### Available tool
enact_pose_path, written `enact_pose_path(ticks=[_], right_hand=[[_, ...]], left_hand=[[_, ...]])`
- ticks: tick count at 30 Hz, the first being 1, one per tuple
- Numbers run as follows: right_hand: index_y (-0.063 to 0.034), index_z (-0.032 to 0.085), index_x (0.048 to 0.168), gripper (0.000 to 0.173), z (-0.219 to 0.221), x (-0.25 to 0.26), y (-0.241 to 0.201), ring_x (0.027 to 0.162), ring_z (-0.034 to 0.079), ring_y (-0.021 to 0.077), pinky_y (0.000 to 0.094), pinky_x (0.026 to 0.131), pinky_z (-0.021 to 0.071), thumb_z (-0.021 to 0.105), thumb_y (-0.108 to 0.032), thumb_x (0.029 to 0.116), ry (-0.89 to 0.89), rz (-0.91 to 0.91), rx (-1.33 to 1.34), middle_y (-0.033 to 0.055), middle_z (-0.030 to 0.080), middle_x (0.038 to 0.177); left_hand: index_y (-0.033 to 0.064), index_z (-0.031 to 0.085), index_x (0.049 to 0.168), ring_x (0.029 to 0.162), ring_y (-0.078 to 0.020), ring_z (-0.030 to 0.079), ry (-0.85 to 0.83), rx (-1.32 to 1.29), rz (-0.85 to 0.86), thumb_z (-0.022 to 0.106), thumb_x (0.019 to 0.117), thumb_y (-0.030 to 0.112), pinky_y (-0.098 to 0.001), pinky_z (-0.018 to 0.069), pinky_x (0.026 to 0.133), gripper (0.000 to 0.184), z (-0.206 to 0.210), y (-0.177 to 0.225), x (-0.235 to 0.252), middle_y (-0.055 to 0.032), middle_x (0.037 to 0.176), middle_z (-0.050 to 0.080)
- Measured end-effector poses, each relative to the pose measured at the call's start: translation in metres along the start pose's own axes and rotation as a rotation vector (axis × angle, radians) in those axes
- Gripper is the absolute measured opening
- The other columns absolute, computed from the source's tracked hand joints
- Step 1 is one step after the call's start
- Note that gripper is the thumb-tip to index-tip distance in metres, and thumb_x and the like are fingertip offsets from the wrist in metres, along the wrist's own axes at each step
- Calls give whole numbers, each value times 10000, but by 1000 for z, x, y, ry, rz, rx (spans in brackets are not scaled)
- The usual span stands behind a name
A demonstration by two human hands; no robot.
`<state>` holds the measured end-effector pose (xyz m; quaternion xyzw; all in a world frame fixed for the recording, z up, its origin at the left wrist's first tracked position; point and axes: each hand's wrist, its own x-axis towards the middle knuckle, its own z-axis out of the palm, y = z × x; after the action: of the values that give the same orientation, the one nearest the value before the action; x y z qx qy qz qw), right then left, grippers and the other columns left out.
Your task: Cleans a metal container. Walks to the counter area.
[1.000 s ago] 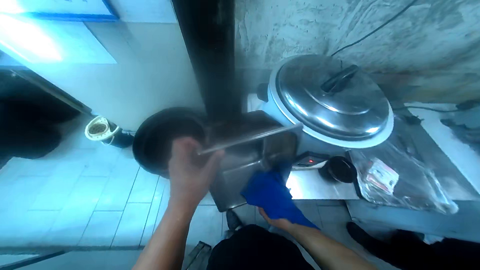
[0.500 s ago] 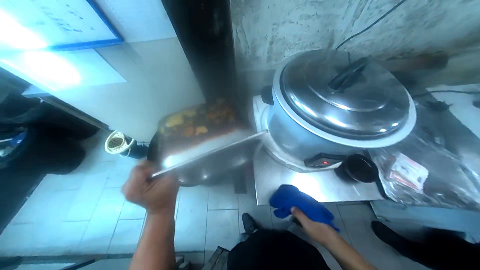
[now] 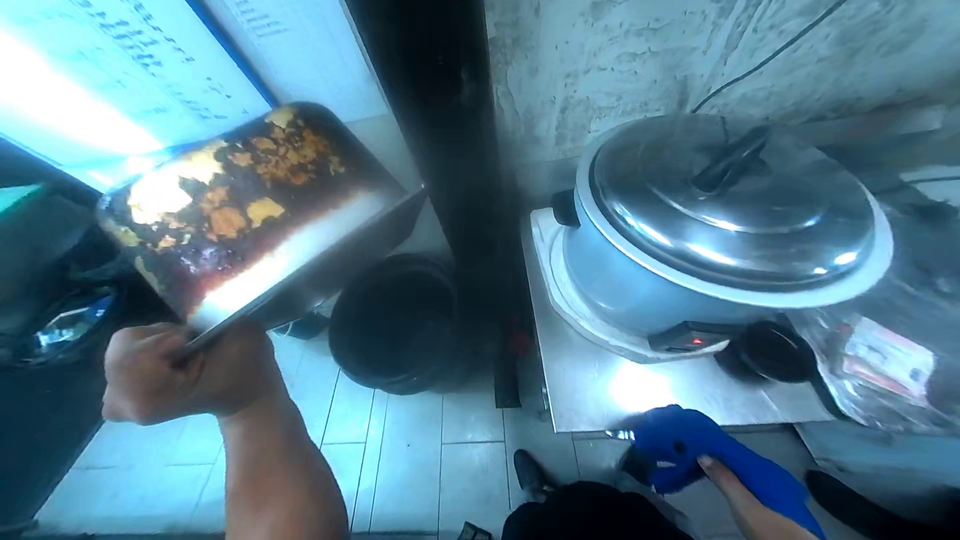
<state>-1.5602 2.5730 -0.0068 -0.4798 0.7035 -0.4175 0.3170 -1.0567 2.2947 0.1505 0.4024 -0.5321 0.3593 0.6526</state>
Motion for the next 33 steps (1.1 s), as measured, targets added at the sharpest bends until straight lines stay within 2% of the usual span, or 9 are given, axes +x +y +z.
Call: enact_pose_path(ticks=[8,13,16,20,22,25,29,31,33], right_hand=[[89,683,1136,288,-6,4,4,1052,683,61,282,972,562,593,-153,1008,45,-61,21,126,733,1081],[-3,724,1052,247,4,6,-8,942,701,20,238,866,602,668,-226,961,231,-140,113,23,749,979],[-31,741,1094,345,3,10,-30,1015,699,23,244,916,595,649,-344,982,137,-172,-28,25,756,1033],[-7,700,1237,420,3,14,-56,1186,673,283,504,1040,517,557,-329,1009,-417,54,-488,199,717,1196],[-29,671,1296,397,17,27,-61,1256,616,379,630,1036,471,614,-248,970,-617,-12,-628,225,672,1287],[-84,671,1279,386,62,61,-82,1236,601,414,658,994,493,694,-183,907,-576,-162,-686,195,651,1309],[-54,678,1188,451,102,80,-88,1152,636,442,729,853,487,637,-408,910,-544,-136,-686,220,671,1216],[-56,697,1045,488,109,82,-86,993,673,422,702,779,493,709,-493,828,-594,-255,-681,203,700,1037],[-58,712,1110,496,123,87,-69,1065,676,388,669,873,522,732,-485,859,-732,-322,-554,194,711,1098]], left_hand=[[37,486,737,719,-73,558,38,-88,-97,506,953,8,-232,458,671,218,-6,33,3,-28,745,515],[7,499,741,671,-46,526,-138,-28,-407,620,852,-70,-215,452,629,181,-12,110,-33,-9,713,496],[10,498,713,598,-29,484,-253,-40,-533,658,786,-53,-197,414,558,187,-19,146,-74,-1,664,475],[44,491,676,565,-10,488,-322,-128,-576,667,732,-24,-177,416,530,197,-33,189,-110,26,627,470],[58,509,698,598,0,522,-387,-213,-598,687,755,4,-163,452,560,194,-40,215,-117,36,655,495],[83,521,689,623,-2,553,-518,-334,-607,729,772,41,-154,483,581,229,-51,253,-121,38,673,525],[100,577,665,613,0,558,-774,-396,-478,777,859,224,-150,474,547,305,-61,268,-102,39,674,557],[160,632,700,884,-79,602,-905,-401,-348,727,911,378,-229,506,757,318,-61,260,-86,19,886,622],[184,669,899,1386,-272,480,-1114,-488,-304,643,958,450,-468,409,1148,274,-56,252,-73,-73,1377,603]])
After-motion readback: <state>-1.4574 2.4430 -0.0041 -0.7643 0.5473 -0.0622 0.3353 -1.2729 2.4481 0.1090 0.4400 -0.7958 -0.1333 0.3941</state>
